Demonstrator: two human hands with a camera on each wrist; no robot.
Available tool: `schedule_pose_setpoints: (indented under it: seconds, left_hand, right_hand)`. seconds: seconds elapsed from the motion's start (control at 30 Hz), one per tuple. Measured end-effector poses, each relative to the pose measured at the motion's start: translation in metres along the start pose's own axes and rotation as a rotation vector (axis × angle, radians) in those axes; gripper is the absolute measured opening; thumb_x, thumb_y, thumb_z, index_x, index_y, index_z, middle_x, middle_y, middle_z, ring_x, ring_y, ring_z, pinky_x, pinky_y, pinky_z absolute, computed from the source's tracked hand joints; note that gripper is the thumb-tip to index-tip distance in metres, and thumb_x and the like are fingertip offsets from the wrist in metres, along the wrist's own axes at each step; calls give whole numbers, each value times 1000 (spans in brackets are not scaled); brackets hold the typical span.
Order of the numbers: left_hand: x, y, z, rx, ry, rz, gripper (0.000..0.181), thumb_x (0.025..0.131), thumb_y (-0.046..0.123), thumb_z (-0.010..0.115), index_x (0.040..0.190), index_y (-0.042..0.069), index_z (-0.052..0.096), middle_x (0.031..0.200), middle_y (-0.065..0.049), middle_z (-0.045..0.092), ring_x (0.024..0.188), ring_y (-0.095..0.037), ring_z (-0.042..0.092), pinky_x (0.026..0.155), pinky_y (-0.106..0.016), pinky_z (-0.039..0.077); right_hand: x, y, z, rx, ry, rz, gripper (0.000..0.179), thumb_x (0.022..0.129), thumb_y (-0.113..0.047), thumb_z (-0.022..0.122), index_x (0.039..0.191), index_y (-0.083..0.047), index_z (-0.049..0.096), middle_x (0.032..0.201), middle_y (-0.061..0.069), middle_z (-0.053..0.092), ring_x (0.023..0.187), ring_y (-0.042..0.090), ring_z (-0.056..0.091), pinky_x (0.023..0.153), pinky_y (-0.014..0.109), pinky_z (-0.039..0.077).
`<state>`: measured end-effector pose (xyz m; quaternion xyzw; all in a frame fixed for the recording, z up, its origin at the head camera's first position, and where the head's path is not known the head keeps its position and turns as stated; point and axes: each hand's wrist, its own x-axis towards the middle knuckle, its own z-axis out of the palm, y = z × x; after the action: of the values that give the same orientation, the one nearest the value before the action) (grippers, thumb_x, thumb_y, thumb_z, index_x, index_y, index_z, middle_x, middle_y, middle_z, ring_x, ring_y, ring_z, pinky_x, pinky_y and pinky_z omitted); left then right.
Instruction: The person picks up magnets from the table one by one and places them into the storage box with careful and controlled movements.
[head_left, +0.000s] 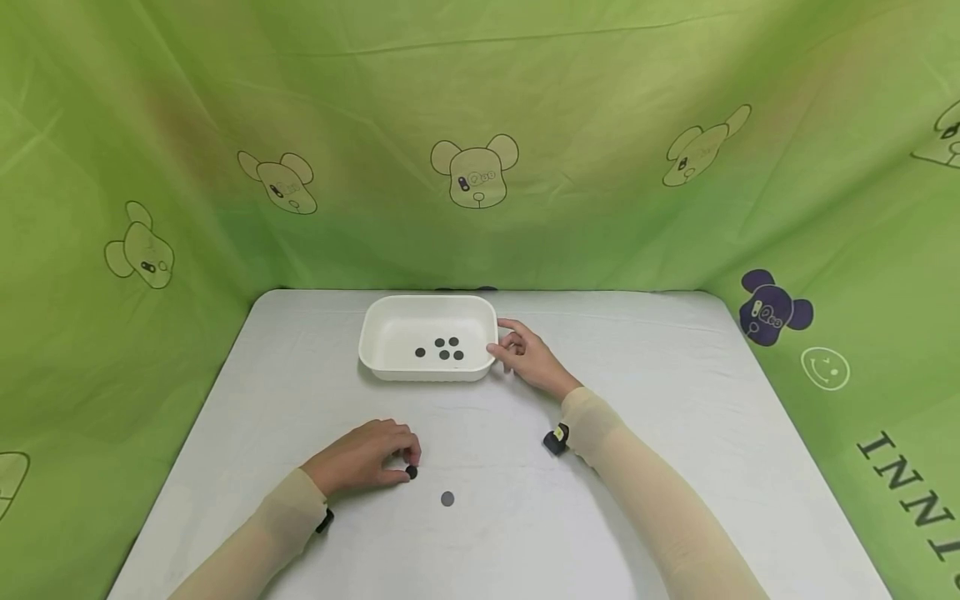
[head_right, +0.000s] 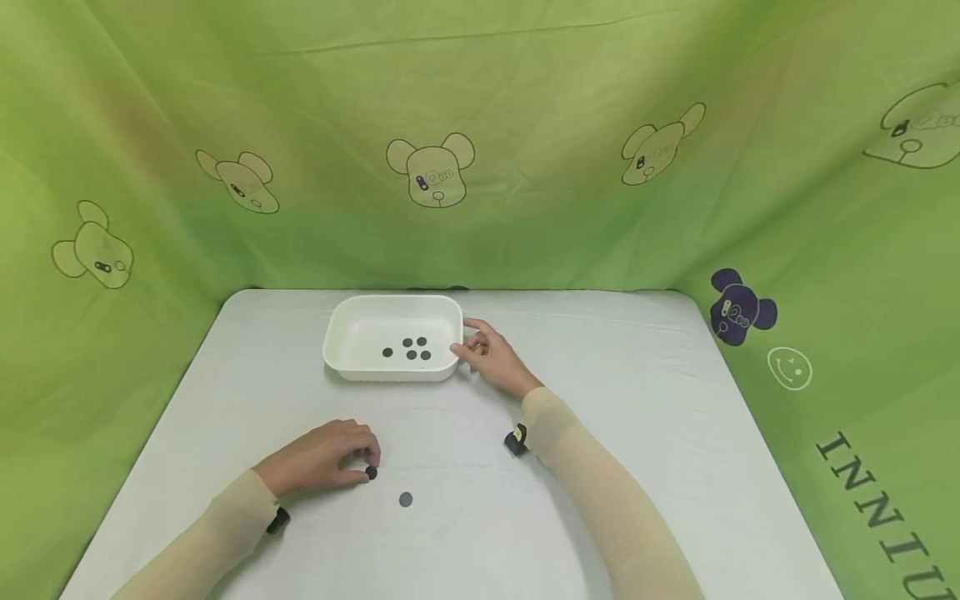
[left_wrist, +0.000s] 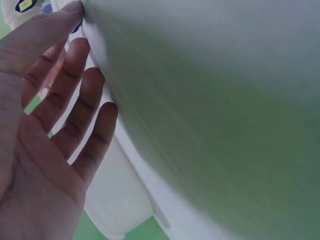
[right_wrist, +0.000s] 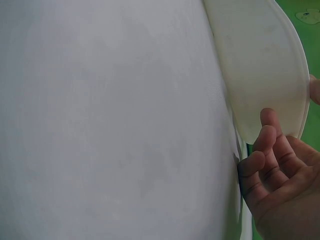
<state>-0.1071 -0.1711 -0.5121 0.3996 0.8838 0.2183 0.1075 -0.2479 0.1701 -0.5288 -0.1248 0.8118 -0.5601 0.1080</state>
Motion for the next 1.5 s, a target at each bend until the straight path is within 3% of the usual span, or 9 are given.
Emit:
schedule_pose_setpoints:
  seconds: [0.2,0.47,0.7,1.1,1.33,1.5]
  left_hand:
    - [0,2,0,-23,-7,-8,25,90,18,88,95,29,66,87,20,62,82,-4,55,85,-28,46]
    - [0,0,0,-65,-2,-18,22,93,15,83,94,30,67,84,23,58,80,-4,57,84,-29,47]
    - [0,-4,-1,-121,7,-58,18,97,15,79,98,29,68,87,21,59,83,-1,57,82,-26,49]
    - [4,-11,-13,-218,97,-164,19,102,13,74,106,30,65,99,18,64,94,-7,61,87,-30,53]
    - [13,-18,-27,-282,150,-129,18,103,10,73,109,24,66,103,10,68,95,-7,60,88,-32,55]
    - [21,-19,-42,-307,225,-89,15,103,8,73,111,19,67,106,4,71,94,-10,60,87,-33,54]
  right_hand:
    - [1,-5,-1,-13,-14,24,66,108,-20,70,163,-1,38,106,12,66,92,55,64,68,26,47]
    - [-18,-40,-3,4,-30,2,64,107,-16,70,159,5,40,104,13,67,93,57,63,68,26,49]
    - [-18,-39,-3,20,-32,-8,64,106,-15,71,159,5,40,103,13,66,91,57,62,67,25,47]
    - [-17,-41,-3,26,-33,15,66,106,-17,72,160,3,41,105,14,65,93,58,62,68,25,46]
    - [-17,-42,-3,16,-33,18,66,106,-18,72,160,3,41,105,14,65,93,56,63,68,24,46]
    - [-17,-42,-3,20,-28,19,65,106,-18,72,160,3,41,106,16,66,93,56,63,69,24,47]
